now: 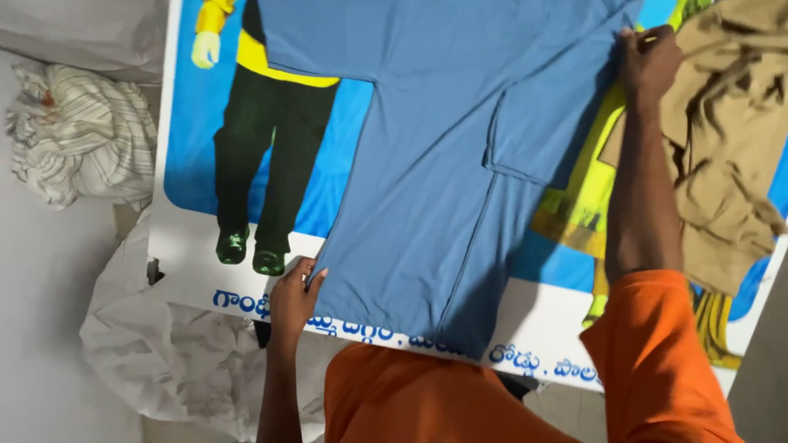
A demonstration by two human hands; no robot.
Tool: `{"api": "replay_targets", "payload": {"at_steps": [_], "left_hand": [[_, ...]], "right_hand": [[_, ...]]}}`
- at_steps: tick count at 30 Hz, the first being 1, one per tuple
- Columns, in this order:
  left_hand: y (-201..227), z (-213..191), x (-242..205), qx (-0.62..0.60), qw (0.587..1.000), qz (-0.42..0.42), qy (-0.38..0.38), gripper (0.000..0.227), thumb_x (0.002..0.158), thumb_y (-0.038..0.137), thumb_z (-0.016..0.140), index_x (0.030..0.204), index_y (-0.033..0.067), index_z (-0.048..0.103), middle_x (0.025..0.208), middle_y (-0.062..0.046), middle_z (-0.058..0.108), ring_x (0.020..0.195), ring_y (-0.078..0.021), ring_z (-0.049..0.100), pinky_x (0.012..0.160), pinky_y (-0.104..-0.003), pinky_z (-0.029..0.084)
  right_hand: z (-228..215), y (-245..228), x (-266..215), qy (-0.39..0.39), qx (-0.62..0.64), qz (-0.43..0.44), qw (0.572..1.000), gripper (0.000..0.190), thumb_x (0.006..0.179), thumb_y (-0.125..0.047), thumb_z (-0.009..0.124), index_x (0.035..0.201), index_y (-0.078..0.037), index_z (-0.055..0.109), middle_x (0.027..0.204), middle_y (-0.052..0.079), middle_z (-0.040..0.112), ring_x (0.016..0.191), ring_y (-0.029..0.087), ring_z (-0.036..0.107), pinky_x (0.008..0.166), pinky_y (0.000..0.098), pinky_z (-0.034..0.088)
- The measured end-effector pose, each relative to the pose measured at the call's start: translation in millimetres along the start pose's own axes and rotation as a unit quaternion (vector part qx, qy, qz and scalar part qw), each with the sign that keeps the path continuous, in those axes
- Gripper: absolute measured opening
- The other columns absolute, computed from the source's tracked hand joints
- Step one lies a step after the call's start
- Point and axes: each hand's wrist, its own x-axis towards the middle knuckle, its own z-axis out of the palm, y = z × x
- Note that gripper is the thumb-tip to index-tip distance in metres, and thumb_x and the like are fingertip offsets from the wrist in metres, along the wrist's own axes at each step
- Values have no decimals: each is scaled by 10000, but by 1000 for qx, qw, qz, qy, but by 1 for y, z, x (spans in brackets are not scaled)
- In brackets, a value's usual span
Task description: The person lays a blue short-sleeve shirt face-down on a printed folding board, folds the sleeves and sides inward, folds the shirt into a compact rectangle, and smooths it with their hands. They then place the folded shirt into a clear plastic bag, fold the bag over the shirt, and set the wrapped shirt aside.
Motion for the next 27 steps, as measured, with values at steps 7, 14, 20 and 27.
{"api": "replay_targets", "payload": {"at_steps": [7, 14, 20, 27], "left_hand": [[-16, 1, -2, 17, 996, -22, -82, 316, 937, 373, 696, 1082, 95, 660, 804, -146, 735, 731, -354, 717, 629, -453, 525], [-21, -1, 3, 32, 995, 5, -93, 351, 922, 366, 707, 1085, 62, 642, 753, -162, 680, 674, -357, 696, 599, -451, 512], [-10, -18, 5, 30, 993, 5, -113, 347, 946, 337, 724, 1089, 33, 636, 643, -176, 593, 525, -314, 586, 541, -420, 441], [-17, -20, -7, 22, 996, 22, -85, 364, 885, 358, 760, 973, 34, 620, 605, -109, 602, 488, -265, 571, 494, -410, 422]], "right_hand": [[-98, -131, -247, -15, 33, 196, 980, 415, 1092, -392, 711, 937, -10, 661, 864, 192, 664, 787, 358, 641, 716, 467, 477], [-168, -214, -416, -112, -54, 186, 975, 426, 880, -423, 738, 935, -3, 695, 822, 179, 679, 728, 370, 651, 631, 459, 511], [-180, -180, -437, -174, 27, 296, 939, 394, 954, -405, 770, 983, -17, 705, 615, 120, 581, 530, 258, 510, 512, 386, 400], [-214, -199, -452, -309, 48, 401, 861, 363, 897, -377, 751, 972, -24, 715, 618, 95, 684, 512, 160, 626, 499, 325, 451]]}}
